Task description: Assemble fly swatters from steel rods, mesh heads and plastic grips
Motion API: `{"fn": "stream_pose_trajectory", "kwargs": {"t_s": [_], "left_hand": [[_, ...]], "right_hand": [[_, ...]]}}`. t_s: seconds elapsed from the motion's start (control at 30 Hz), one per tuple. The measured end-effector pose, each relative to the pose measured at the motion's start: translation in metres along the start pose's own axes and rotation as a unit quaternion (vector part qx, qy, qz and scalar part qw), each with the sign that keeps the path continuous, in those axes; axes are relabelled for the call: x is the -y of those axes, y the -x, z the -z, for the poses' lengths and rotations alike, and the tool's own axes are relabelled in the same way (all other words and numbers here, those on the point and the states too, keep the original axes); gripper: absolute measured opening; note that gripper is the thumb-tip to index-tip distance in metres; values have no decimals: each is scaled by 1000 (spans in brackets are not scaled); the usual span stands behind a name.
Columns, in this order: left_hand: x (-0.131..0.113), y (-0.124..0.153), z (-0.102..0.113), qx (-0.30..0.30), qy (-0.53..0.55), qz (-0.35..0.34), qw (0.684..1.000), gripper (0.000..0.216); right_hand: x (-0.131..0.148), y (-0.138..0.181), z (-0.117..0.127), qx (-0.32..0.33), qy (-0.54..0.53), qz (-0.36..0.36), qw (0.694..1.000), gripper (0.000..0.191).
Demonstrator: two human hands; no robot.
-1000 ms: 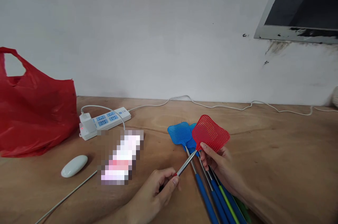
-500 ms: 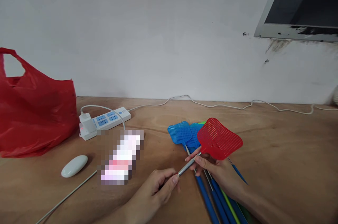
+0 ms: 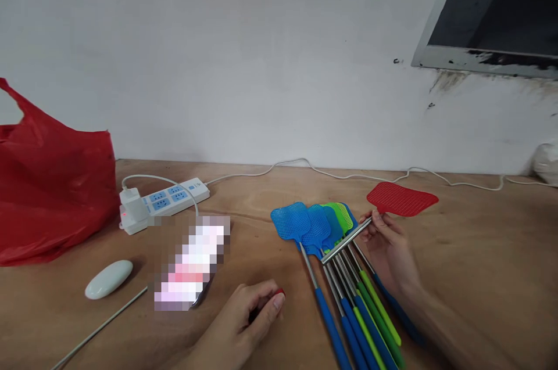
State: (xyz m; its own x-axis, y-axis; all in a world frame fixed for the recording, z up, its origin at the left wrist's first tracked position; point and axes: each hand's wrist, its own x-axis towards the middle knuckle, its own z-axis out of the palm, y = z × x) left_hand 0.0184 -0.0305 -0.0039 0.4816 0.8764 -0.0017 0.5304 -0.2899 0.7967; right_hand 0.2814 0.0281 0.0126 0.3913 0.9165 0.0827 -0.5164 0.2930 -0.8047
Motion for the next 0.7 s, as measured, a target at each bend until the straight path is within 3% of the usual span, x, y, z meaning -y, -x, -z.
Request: {"fn": "stream_pose_trajectory", "kwargs": {"t_s": [0.2,0.33,0.47,0.57,0.7], "left_hand": [[5,-12,16,-94,-213,-22,972,25],[11,-17,33,-95,-367,44,924,23],[16,-18,39,-105,-438,80,889,24],[19,-17,37,-122,-426,58,894,26],[18,-14,33,-143,-328,-3,934,26]], "right_hand": [[-11,21,-10,91,87,-130,983,36],[-13,24,-12,131,122,-156,971,42],[-12,21,-9,151,161,-165,961,45],[-11,22,-8,180,182,-186,949,43],[-8,26,-8,229,170,-265,921,39]]}}
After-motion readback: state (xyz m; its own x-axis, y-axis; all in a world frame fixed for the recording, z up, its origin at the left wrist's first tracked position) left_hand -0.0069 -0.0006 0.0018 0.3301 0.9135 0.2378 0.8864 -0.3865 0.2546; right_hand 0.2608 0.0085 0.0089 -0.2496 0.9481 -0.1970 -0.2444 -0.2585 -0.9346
